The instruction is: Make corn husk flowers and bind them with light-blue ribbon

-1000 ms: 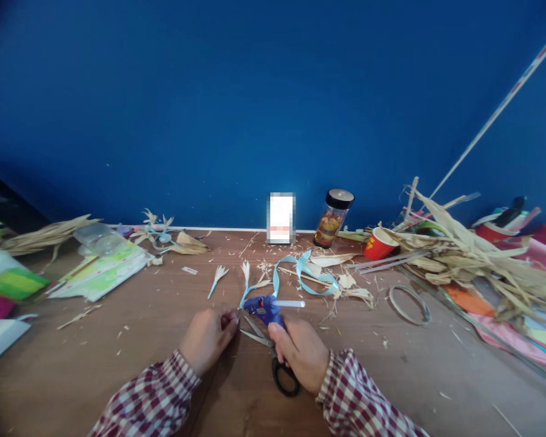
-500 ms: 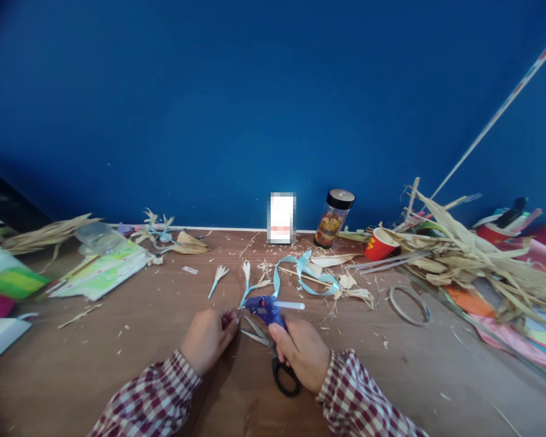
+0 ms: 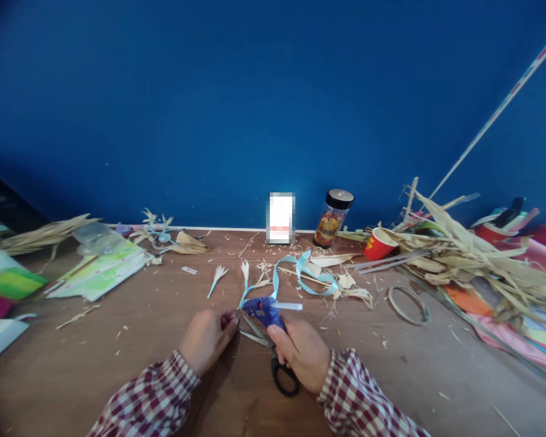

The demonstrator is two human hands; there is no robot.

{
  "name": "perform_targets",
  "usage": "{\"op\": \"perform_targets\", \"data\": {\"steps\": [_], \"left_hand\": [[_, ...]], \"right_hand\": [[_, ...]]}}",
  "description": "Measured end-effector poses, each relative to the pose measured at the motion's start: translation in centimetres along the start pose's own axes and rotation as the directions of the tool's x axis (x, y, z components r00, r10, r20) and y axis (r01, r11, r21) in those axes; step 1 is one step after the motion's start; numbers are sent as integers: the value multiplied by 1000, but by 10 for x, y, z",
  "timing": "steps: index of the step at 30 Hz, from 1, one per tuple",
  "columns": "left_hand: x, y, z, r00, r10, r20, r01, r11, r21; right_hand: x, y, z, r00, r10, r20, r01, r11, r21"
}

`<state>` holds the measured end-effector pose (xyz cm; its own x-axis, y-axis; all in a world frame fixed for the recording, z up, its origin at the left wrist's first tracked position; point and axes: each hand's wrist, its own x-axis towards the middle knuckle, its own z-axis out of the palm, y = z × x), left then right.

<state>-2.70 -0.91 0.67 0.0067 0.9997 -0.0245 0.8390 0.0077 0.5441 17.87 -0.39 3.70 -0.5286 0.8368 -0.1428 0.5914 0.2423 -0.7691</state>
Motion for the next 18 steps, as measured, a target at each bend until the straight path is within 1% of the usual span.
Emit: {"op": "perform_targets", "data": {"steps": [6, 10, 15, 18], "left_hand": [[0, 0, 0, 1000, 8, 4, -8, 1000, -10], [0, 1, -1, 1000, 10, 13, -10, 1000, 2], [-2, 3, -4, 1000, 7, 25, -8, 1000, 26], [-2, 3, -5, 999, 22, 33, -23, 999, 28]], "right_hand": [[1, 4, 3, 999, -5, -45, 5, 1000, -12], [0, 1, 1, 1000, -7, -13, 6, 1000, -25], [2, 0, 2, 998, -11, -65, 11, 1000, 7], [2, 1, 3, 998, -11, -60, 11, 1000, -12]]}}
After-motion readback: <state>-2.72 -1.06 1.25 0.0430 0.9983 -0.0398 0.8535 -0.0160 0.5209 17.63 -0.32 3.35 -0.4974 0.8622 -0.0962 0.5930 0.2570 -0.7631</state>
